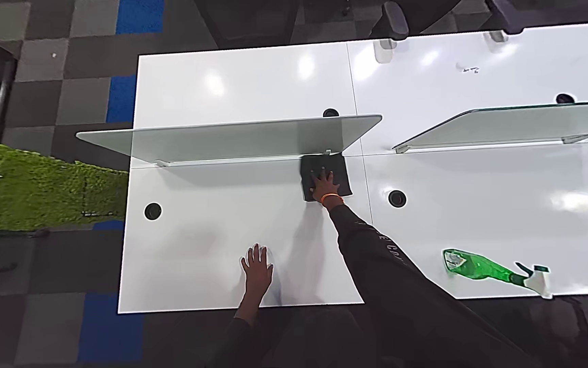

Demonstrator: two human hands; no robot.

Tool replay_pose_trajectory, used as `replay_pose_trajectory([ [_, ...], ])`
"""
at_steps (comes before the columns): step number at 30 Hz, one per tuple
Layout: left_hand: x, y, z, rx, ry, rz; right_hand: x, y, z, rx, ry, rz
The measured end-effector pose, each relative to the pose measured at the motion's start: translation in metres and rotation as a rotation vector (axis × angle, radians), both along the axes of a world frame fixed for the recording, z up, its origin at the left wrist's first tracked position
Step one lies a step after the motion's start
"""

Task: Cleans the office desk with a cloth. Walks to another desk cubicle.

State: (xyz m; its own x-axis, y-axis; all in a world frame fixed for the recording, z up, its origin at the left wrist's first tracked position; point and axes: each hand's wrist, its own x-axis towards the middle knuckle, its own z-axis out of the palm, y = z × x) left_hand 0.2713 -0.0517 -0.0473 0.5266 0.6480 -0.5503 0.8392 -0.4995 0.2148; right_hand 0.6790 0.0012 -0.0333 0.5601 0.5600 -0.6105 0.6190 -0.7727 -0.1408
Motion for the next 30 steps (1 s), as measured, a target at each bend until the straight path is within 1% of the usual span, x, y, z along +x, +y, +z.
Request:
replay_pose_trajectory([
  [4,-0.028,-0.007,-0.001,0.04,0.027,0.107,-0.081,-0.002,-0.003,0.043,0.058,0.232],
  [7,-0.044,-0.024,-0.002,0.082,0.09,0.197,-0.15,-0.033,-0.005,0.061,0.137,0.462],
  [10,-0.057,-0.048,0.0,0.128,0.114,0.255,-0.214,-0.097,-0.006,0.115,0.232,0.678],
  [13,-0.061,-0.079,0.006,0.153,0.106,0.241,-0.245,-0.176,-0.015,0.15,0.312,0.869],
  [15,-0.059,-0.102,0.014,0.159,0.098,0.201,-0.239,-0.224,-0.018,0.149,0.335,0.913],
  [16,-0.054,-0.116,0.017,0.158,0.092,0.174,-0.228,-0.245,-0.019,0.155,0.324,0.884],
  [18,-0.044,-0.143,0.023,0.132,0.102,0.132,-0.197,-0.28,-0.017,0.181,0.284,0.732],
  [21,-0.024,-0.183,0.031,0.098,0.129,0.053,-0.139,-0.328,-0.01,0.178,0.162,0.433],
  [24,-0.005,-0.216,0.045,0.086,0.107,0.008,-0.096,-0.381,-0.003,0.129,0.078,0.249],
  [27,0.003,-0.236,0.057,0.084,0.096,-0.042,-0.09,-0.442,0.007,0.062,0.077,0.239],
  [30,0.006,-0.244,0.061,0.092,0.087,-0.061,-0.098,-0.507,0.01,0.045,0.099,0.34],
])
